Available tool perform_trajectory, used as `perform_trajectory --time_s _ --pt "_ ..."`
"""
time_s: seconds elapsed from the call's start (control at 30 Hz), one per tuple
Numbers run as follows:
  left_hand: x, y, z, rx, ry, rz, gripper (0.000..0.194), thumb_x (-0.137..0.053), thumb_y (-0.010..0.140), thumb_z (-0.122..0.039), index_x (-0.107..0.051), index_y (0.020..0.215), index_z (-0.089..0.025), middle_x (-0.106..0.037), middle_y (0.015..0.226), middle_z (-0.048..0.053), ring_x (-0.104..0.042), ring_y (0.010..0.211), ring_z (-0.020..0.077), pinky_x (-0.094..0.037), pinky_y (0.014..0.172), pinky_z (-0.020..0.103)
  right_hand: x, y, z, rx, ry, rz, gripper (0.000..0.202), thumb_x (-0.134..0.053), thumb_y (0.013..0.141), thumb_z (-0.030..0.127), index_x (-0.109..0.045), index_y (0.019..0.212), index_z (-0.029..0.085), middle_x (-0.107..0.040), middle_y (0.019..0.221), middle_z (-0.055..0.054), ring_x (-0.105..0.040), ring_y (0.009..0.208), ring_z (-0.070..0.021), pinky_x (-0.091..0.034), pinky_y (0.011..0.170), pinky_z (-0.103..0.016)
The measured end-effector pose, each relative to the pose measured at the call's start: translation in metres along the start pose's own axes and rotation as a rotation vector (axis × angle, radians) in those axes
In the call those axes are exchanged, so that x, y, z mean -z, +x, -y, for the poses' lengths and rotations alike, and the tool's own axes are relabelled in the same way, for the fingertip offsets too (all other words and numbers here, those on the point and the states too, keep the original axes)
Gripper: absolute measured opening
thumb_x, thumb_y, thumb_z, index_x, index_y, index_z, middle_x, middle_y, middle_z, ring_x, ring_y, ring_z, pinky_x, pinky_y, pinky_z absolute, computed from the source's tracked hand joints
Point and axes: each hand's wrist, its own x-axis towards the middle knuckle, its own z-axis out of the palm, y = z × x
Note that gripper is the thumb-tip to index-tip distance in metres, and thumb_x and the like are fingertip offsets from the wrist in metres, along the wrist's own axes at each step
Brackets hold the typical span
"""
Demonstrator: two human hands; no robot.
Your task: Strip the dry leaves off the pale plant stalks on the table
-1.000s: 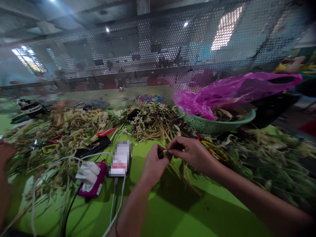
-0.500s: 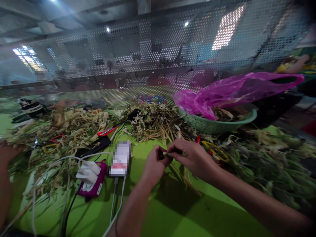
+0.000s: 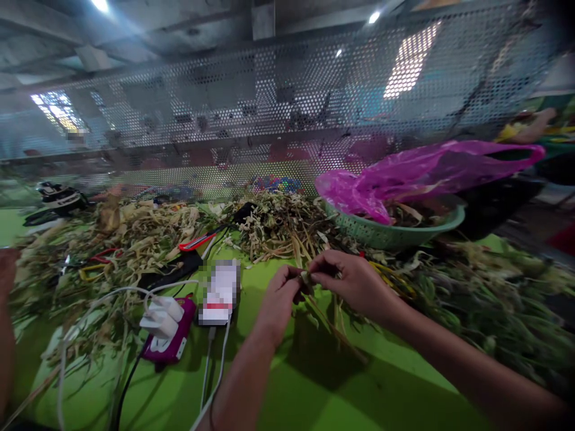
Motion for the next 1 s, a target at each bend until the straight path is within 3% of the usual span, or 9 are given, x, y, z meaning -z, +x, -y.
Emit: perform_trajectory --time_s 0.3,0.57,1.0 --pt "0.0001 0.0003 -0.0018 0.02 0.011 -0.032 0.013 -0.059 0.073 -0.029 -0.058 0.075 -0.016 -0.056 0.064 -0.001 -0.047 0.058 0.0087 -0.033 0.054 0.02 0.0011 0.0004 -0.0029 -0.031 0.052 0.034 0.007 -0.057 0.078 0.02 -0.063 0.08 0.019 -0.065 0.071 0.0 -0.057 0.066 -0.0138 -0.042 0.06 -0.023" --pt "0.0022 0.0027 -0.0004 -0.001 0.038 -0.008 0.017 -0.062 0.074 -0.031 -0.057 0.078 -0.016 -0.057 0.066 -0.002 -0.046 0.056 0.0077 -0.034 0.055 0.02 0.0029 -0.0014 0.003 0.066 -0.099 -0.002 0.01 -0.055 0.078 0.014 -0.062 0.079 0.019 -0.065 0.073 0.0 -0.058 0.067 -0.0137 -0.041 0.061 -0.023" --pt "0.0045 0.0023 0.001 -0.033 0.129 -0.052 0.014 -0.058 0.078 -0.032 -0.059 0.081 -0.017 -0.06 0.073 0.0 -0.048 0.059 0.009 -0.036 0.056 0.021 -0.002 -0.0039 0.0025 0.134 -0.092 -0.06 0.009 -0.055 0.08 0.015 -0.059 0.087 0.02 -0.066 0.078 -0.001 -0.061 0.07 -0.0136 -0.045 0.065 -0.024"
